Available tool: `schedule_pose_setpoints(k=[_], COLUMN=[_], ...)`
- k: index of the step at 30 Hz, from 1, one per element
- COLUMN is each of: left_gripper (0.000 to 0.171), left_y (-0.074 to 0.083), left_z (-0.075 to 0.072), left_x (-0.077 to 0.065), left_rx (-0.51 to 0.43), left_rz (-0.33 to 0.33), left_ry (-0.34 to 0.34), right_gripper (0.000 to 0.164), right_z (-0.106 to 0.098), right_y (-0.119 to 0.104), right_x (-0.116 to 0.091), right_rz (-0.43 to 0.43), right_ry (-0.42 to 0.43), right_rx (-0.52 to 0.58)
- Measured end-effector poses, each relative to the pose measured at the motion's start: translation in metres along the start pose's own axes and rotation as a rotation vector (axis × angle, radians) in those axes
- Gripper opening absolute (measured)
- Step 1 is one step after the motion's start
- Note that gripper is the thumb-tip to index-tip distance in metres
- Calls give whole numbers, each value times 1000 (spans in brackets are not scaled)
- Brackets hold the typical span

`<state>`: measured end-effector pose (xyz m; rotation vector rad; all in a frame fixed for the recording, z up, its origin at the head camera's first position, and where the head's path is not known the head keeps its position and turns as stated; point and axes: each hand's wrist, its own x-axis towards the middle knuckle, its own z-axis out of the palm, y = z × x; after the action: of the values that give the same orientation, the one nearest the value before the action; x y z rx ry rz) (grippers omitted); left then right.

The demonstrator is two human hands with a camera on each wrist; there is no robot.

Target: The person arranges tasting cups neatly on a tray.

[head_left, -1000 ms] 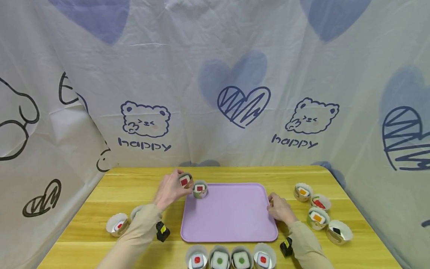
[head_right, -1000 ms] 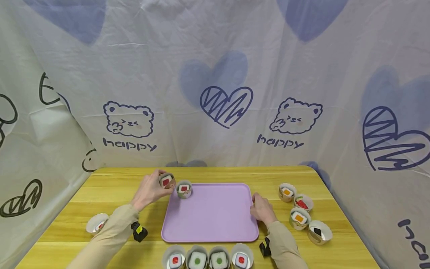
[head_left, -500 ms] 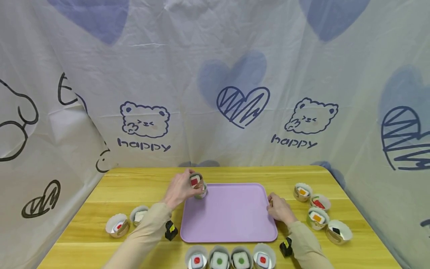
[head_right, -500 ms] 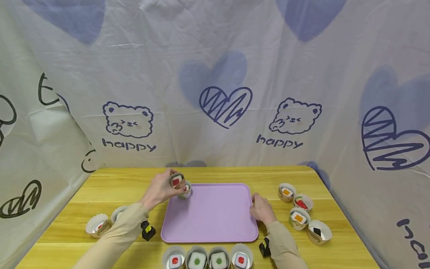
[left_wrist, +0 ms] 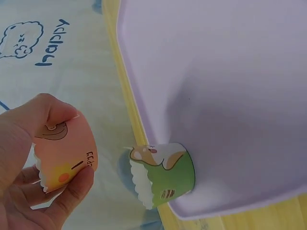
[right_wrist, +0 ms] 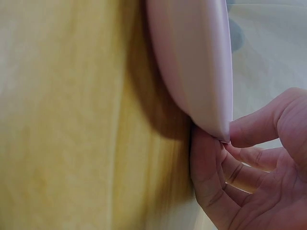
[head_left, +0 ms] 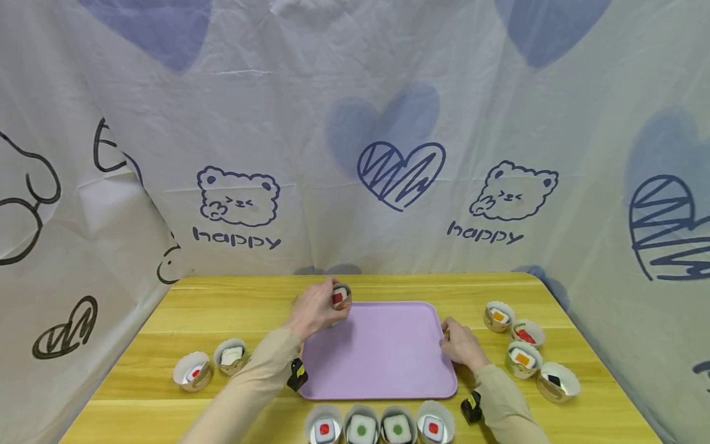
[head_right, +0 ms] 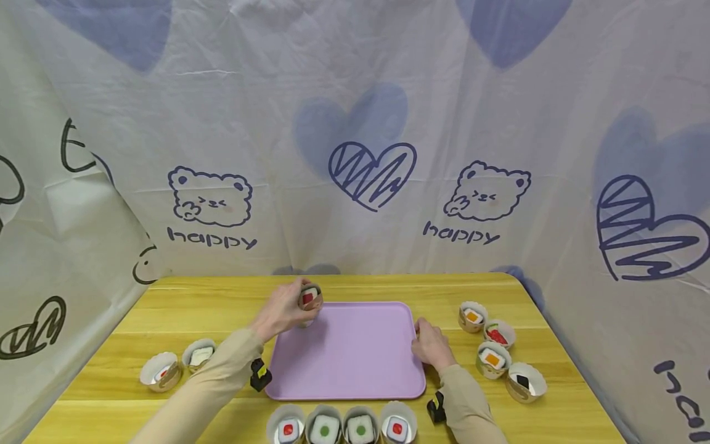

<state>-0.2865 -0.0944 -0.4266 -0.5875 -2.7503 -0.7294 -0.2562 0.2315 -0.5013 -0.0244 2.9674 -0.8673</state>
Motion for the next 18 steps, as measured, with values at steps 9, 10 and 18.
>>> schedule_pose_setpoints(k=[9, 10, 18], left_gripper=[45, 45, 45], left_y=[3, 3, 5], left_z=[13, 15, 22], left_x=[10, 11, 17], left_rx=[-46, -55, -100], left_rz=[58, 53, 46], left_ry=[-68, -80, -153], right_gripper=[22, 22, 23], right_z=[-1, -1, -1], right_y=[0, 1, -1], right_x=[-1, -1, -1], right_rz=[-3, -3, -6], right_ry=[-3, -4, -2], right_rx=[5, 5, -2])
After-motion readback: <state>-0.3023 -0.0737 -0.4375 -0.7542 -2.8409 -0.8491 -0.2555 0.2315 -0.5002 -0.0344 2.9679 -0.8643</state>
